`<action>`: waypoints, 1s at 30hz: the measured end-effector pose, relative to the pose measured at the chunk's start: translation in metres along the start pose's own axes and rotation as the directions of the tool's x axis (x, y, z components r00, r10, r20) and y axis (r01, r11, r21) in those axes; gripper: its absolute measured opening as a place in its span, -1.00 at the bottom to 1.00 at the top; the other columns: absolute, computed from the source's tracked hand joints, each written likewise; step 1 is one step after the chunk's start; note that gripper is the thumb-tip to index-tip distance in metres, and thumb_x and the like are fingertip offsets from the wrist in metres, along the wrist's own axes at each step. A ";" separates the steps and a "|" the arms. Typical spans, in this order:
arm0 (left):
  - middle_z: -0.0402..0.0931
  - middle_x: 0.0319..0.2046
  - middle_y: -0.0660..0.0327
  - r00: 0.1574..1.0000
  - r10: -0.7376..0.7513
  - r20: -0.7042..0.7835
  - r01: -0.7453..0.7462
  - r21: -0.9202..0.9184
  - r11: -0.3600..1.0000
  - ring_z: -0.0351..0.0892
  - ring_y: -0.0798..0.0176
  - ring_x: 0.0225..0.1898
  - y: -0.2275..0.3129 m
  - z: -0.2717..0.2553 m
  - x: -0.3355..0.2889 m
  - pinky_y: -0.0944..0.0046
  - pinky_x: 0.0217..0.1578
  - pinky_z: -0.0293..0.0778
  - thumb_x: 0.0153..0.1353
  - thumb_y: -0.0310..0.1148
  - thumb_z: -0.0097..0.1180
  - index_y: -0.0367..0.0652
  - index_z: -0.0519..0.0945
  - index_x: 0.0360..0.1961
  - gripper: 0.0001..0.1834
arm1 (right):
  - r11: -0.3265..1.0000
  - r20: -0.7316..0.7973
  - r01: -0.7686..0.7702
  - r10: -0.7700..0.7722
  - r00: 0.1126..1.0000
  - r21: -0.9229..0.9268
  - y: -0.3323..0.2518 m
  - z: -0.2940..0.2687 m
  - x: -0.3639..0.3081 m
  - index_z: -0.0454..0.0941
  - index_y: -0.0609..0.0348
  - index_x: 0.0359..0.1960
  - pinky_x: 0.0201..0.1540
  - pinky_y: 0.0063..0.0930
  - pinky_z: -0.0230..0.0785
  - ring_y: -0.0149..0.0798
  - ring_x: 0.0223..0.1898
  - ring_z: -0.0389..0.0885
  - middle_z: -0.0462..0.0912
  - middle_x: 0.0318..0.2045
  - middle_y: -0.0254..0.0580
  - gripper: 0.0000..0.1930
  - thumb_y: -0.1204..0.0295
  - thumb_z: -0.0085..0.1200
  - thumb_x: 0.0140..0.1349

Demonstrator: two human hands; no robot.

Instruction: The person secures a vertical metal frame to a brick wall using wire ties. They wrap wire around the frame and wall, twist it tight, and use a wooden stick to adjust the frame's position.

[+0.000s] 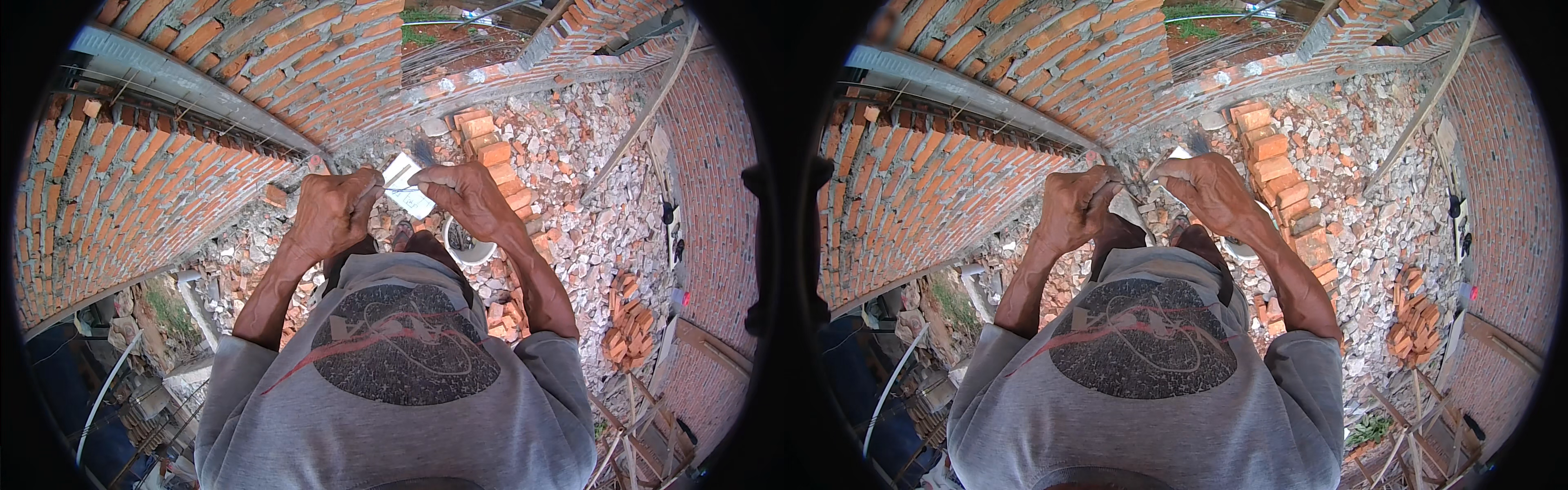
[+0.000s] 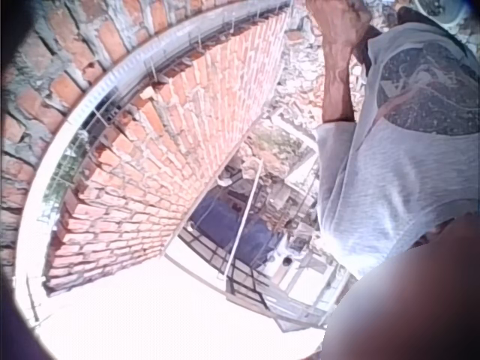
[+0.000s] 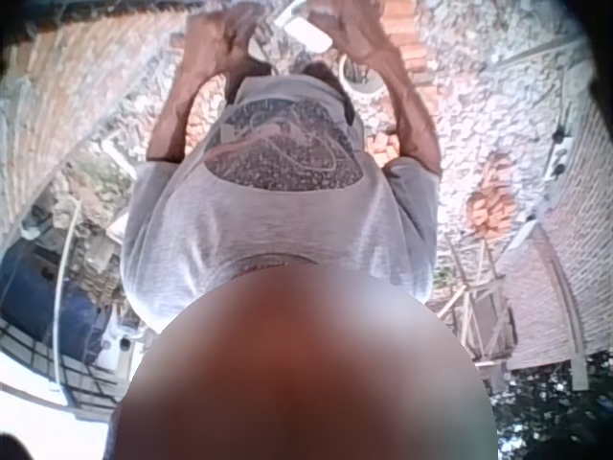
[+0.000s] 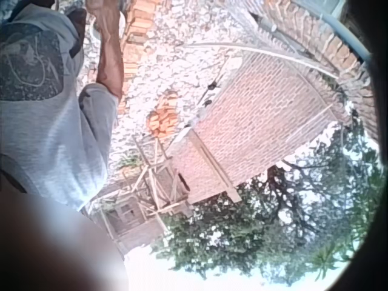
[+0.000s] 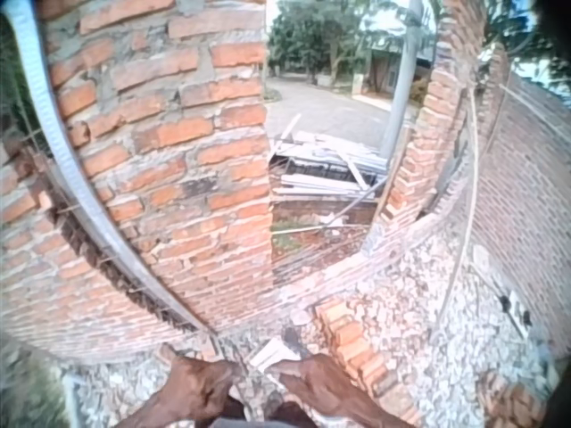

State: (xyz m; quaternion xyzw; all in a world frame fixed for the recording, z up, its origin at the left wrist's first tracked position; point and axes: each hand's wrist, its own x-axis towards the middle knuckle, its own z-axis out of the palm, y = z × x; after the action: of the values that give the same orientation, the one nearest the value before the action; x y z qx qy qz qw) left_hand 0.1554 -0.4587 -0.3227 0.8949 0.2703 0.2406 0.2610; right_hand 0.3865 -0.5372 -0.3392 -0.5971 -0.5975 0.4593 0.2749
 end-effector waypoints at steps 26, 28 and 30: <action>0.39 -0.70 0.25 0.871 -0.491 0.007 0.350 -0.711 0.610 0.26 0.37 -0.68 0.007 0.026 0.004 0.31 -0.65 0.15 0.19 -0.29 0.30 -0.29 0.55 -0.61 -0.66 | 0.732 -0.137 0.122 -0.039 0.990 0.670 -0.015 0.026 -0.008 0.60 0.33 -0.21 -0.57 -0.58 0.24 -0.48 -0.61 0.37 0.47 -0.58 -0.40 -0.79 0.39 0.06 0.38; 0.33 -0.78 0.30 0.678 -0.621 0.394 0.587 -0.798 0.135 0.16 0.42 -0.72 0.003 0.020 0.007 0.31 -0.67 0.07 0.15 -0.34 0.32 -0.27 0.52 -0.67 -0.66 | 0.899 -0.273 0.287 -0.200 0.941 0.331 -0.015 0.029 -0.009 0.61 0.32 -0.22 -0.51 -0.48 0.36 -0.35 -0.57 0.50 0.58 -0.51 -0.28 -0.80 0.39 0.06 0.37; 0.35 -0.77 0.29 0.599 -0.652 0.465 0.737 -0.639 0.222 0.19 0.42 -0.72 -0.001 0.016 0.010 0.31 -0.67 0.09 0.13 -0.32 0.34 -0.28 0.52 -0.68 -0.64 | 0.924 -0.288 0.380 -0.376 0.881 -0.045 -0.016 0.031 -0.012 0.60 0.31 -0.21 -0.46 -0.39 0.40 -0.21 -0.51 0.57 0.62 -0.45 -0.14 -0.80 0.39 0.05 0.36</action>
State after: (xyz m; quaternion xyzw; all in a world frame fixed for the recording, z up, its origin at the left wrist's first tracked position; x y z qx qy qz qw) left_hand 0.1715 -0.4568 -0.3323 0.4755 0.4912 0.1462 0.7150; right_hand 0.3536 -0.5535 -0.3356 -0.5284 -0.6522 0.3077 0.4479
